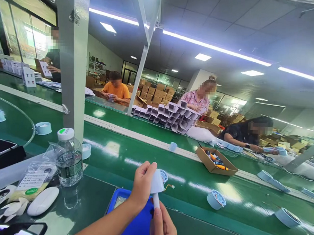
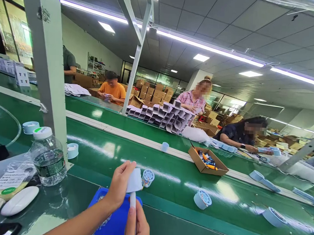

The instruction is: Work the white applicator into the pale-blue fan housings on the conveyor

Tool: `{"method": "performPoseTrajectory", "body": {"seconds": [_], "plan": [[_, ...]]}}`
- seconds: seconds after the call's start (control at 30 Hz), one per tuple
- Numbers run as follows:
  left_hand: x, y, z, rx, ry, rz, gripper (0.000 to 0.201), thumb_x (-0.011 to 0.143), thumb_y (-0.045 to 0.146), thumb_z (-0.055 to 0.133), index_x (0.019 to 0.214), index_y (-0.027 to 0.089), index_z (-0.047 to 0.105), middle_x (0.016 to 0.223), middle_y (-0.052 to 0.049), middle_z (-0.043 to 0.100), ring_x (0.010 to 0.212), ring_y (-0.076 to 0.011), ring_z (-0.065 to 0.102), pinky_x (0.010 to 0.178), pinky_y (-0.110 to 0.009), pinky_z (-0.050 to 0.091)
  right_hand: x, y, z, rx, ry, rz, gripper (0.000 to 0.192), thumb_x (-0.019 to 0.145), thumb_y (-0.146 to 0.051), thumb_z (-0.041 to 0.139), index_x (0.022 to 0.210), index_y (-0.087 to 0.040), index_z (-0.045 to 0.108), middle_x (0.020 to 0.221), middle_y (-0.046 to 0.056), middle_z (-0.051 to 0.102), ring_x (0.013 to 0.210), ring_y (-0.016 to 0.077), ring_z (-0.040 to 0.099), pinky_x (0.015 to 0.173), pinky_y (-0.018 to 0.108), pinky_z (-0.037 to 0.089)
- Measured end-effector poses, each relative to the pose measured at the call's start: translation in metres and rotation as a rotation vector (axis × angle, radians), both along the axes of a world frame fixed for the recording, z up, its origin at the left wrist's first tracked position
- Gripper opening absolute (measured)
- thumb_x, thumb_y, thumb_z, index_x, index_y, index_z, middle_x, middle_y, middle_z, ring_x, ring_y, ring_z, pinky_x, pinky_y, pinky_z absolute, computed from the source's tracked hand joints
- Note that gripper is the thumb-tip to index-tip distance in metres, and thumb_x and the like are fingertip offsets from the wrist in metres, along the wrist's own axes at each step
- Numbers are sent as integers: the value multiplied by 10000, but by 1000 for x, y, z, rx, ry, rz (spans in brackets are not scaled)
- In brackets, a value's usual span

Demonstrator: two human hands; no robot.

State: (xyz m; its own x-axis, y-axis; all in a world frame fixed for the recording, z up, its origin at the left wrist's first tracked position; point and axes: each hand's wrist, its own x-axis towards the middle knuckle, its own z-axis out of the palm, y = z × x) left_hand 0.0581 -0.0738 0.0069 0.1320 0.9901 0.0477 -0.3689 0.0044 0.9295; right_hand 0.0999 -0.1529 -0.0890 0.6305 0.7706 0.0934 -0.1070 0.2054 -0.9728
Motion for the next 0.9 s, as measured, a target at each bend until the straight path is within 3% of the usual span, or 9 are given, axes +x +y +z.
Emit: {"method": "performPoseTrajectory", "body": {"seconds": [0.07, 0.13, 0.23, 0.3, 0.47, 0.6, 0.67, 0.77, 0.9], "plan": [[-1, 0, -2, 108, 91, -29, 354, 706, 498, 564, 599, 214, 383, 605, 30, 404, 565, -114, 393, 534, -243, 354, 3, 0, 4, 16, 56, 33, 529, 721, -587, 603, 979, -129, 666, 376, -81, 369, 296, 62, 262, 305, 197, 183], [-3, 4, -5, 208, 234, -155, 303, 714, 481, 574, 690, 214, 433, 700, 8, 480, 653, -129, 442, 607, -249, 383, 10, -1, 9, 16, 69, 59, 530, 735, -576, 597, 1007, -124, 652, 382, -85, 374, 303, 60, 261, 313, 194, 187], [-10, 19, -11, 244, 412, -300, 313, 759, 490, 527, 737, 215, 381, 680, 26, 457, 633, -118, 430, 604, -250, 379, 23, -4, 16, -42, -49, 113, 476, 747, -534, 605, 1016, -146, 664, 524, -17, 558, 416, 110, 458, 378, 205, 331], [-18, 34, -15, 214, 471, -243, 346, 752, 511, 526, 768, 220, 340, 686, 38, 436, 612, -110, 433, 571, -245, 373, 30, -5, 19, -81, -165, 167, 459, 740, -518, 614, 1033, -167, 661, 688, 26, 640, 570, 155, 555, 474, 224, 416], [-46, 72, -28, 274, 679, -21, 514, 642, 469, 652, 975, 224, 348, 797, 24, 462, 644, -128, 483, 604, -264, 395, 29, -4, 23, -114, -277, 151, 297, 736, -476, 633, 797, -188, 596, 499, -69, 453, 430, 95, 403, 411, 190, 343], [-57, 83, -49, 364, 1018, -48, 378, 657, 302, 623, 1023, 241, 549, 979, -51, 518, 919, -221, 514, 826, -331, 384, 20, -2, 22, -61, -275, 205, 299, 756, -468, 621, 819, -179, 579, 679, -1, 587, 564, 133, 539, 543, 228, 457], [-56, 83, -59, 363, 1121, -67, 432, 655, 245, 601, 1087, 259, 595, 1081, -83, 513, 1055, -265, 465, 918, -361, 334, 18, -2, 19, -46, -264, 266, 307, 811, -477, 552, 861, -175, 569, 730, 23, 616, 582, 142, 565, 576, 251, 483], [-53, 83, -64, 339, 1129, -76, 474, 705, 321, 569, 1173, 252, 581, 1087, -111, 539, 1102, -294, 444, 955, -396, 301, 17, -1, 14, -35, -295, 319, 282, 856, -451, 507, 878, -175, 561, 794, 46, 640, 613, 146, 584, 618, 269, 501], [-58, 89, -60, 206, 959, -13, 290, 721, 366, 555, 945, 221, 668, 863, -82, 624, 982, -256, 541, 897, -334, 354, 18, 0, 11, -48, -330, 338, 264, 867, -431, 502, 889, -175, 561, 806, 50, 647, 636, 151, 596, 643, 274, 509]]}}
